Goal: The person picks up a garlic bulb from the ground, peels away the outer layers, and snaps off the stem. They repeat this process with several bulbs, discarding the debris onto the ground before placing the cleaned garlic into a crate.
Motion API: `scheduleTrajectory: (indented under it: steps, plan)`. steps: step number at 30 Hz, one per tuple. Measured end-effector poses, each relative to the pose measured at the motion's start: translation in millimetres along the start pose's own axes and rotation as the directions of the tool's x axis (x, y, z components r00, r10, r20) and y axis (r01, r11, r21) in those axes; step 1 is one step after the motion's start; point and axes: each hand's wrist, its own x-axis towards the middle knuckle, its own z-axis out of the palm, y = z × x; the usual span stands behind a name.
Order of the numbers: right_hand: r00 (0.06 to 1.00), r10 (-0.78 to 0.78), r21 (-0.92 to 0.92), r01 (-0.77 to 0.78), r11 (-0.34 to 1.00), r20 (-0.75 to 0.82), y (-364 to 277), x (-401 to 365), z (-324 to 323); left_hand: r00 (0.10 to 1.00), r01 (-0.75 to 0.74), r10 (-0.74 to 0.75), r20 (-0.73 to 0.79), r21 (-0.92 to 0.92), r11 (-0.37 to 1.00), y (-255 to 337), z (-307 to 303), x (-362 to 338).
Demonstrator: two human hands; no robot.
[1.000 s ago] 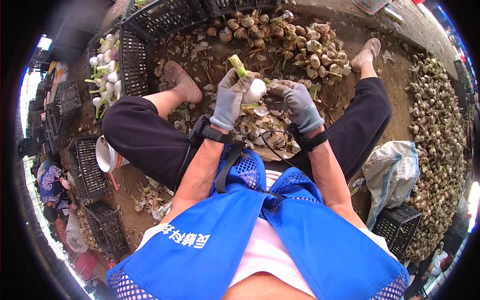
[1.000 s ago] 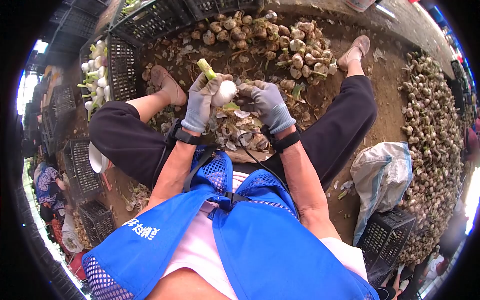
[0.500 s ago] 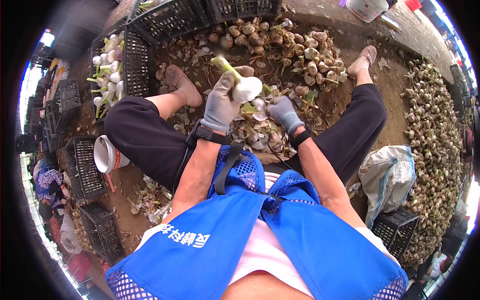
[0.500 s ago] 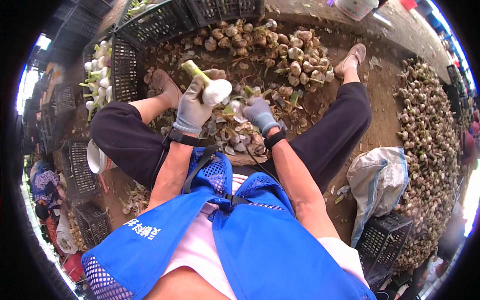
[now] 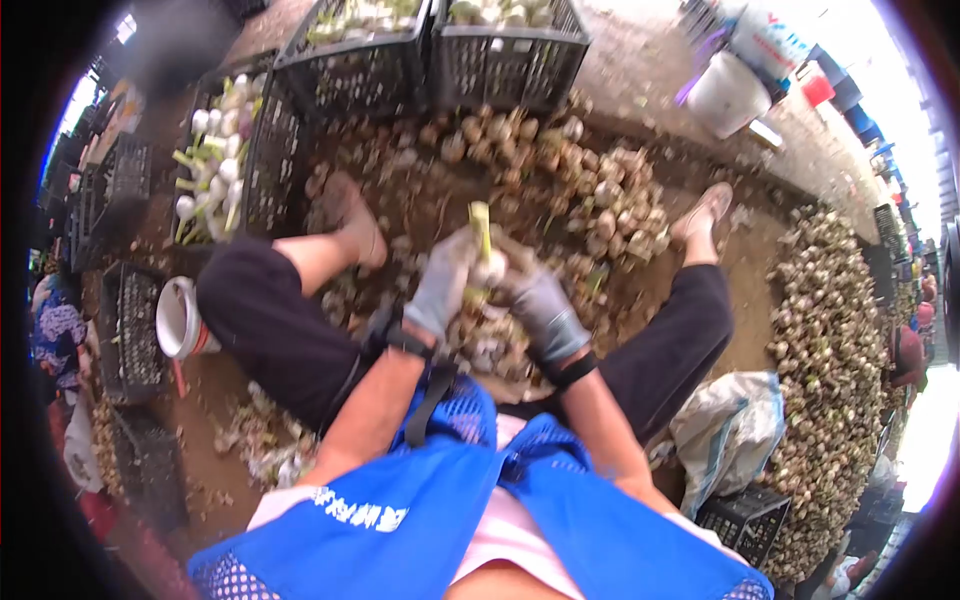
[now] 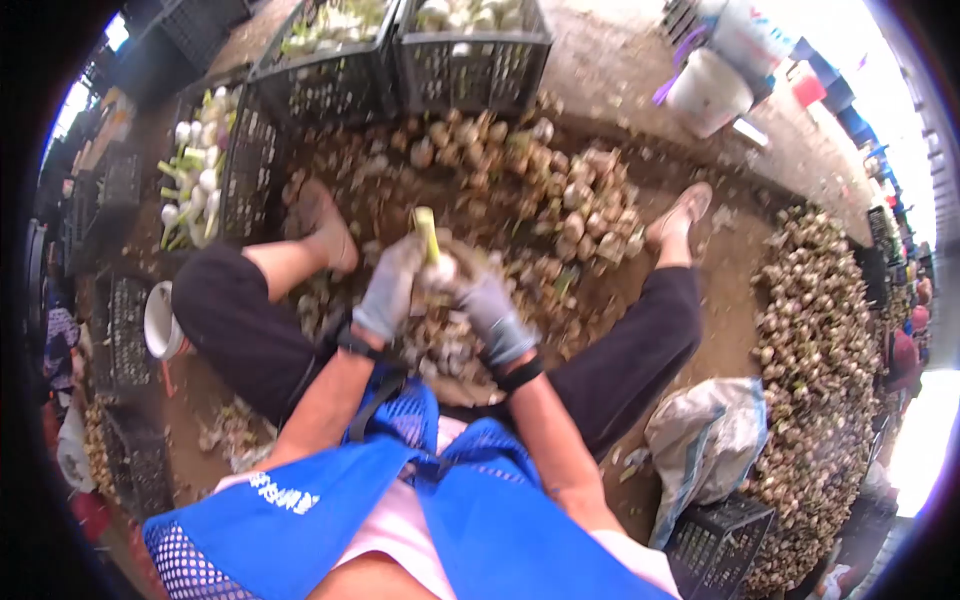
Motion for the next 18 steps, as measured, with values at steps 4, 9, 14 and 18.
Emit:
scheduleTrajectory:
  steps: [4,9,14,18]
  plan:
    - [0.912,0.344,0.688,-0.397,0.607,0.223,78.5,5.2,-22.5,0.967,0.054,-0.070,-0.247,-0.074,0.996,-71.4,-21.4,1.6]
    - [0.864,0.460,0.867,-0.377,0.326,0.203,133.1,54.9,-74.4,0.719,0.278,-0.461,-0.520,-0.393,0.877,-51.9,-30.2,5.8]
    - [0.948,0.109,0.867,-0.317,0.384,0.298,-40.2,149.8,-71.9,0.813,0.276,-0.451,-0.368,-0.438,0.855,-78.2,-39.5,2.3]
    - [0.984,-0.176,0.439,0.168,0.882,-0.024,-145.6,196.7,-104.4,0.766,0.309,-0.520,-0.378,-0.492,0.814,-57.5,-32.8,6.8]
